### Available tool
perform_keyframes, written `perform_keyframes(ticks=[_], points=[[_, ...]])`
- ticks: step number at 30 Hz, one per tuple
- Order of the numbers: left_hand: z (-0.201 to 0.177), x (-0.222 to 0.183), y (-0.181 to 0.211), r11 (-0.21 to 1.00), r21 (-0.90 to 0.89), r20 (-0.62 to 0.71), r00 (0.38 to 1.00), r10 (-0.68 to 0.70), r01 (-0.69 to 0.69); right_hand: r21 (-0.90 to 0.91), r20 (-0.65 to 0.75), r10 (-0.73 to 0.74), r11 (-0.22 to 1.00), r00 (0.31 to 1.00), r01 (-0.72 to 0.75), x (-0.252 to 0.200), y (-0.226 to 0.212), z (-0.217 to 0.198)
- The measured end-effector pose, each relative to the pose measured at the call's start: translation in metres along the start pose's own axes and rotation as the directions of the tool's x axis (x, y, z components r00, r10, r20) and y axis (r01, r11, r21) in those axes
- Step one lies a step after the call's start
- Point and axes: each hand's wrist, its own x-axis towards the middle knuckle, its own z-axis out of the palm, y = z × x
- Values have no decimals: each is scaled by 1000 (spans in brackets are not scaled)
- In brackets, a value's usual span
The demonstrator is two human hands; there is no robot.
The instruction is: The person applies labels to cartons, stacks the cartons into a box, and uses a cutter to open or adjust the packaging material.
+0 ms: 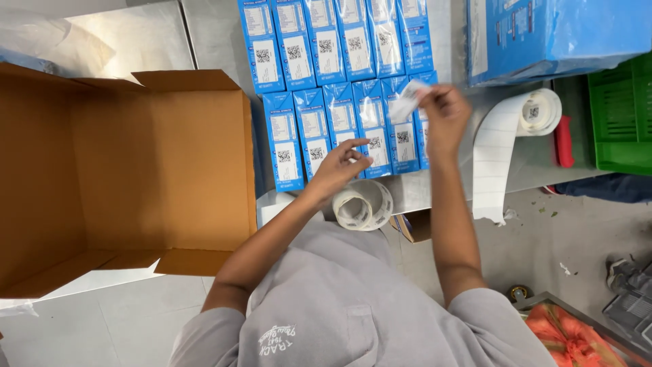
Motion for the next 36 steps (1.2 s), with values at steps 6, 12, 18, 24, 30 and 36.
perform_keyframes(ticks=[6,12,18,24,30,36], points=[[-19,-12,-9,997,70,-67,997,-37,41,-79,208,-13,996,978,30,120,43,-38],[-27,-13,-14,993,93,-90,994,-57,65,-99,446,66,995,893,-24,163,50,-37],[-31,-10,-11,991,96,-83,993,-83,91,-202,506,73,979,860,36,177,72,-39],[-33,-8,-10,987,106,-85,990,-113,122,-203,524,-89,953,847,225,171,75,-34],[-35,-9,-14,993,59,-70,993,-94,99,-600,472,-261,605,842,524,162,61,-32],[-34,-9,-23,996,83,-64,997,-33,38,-641,222,-410,623,885,449,197,117,-43]])
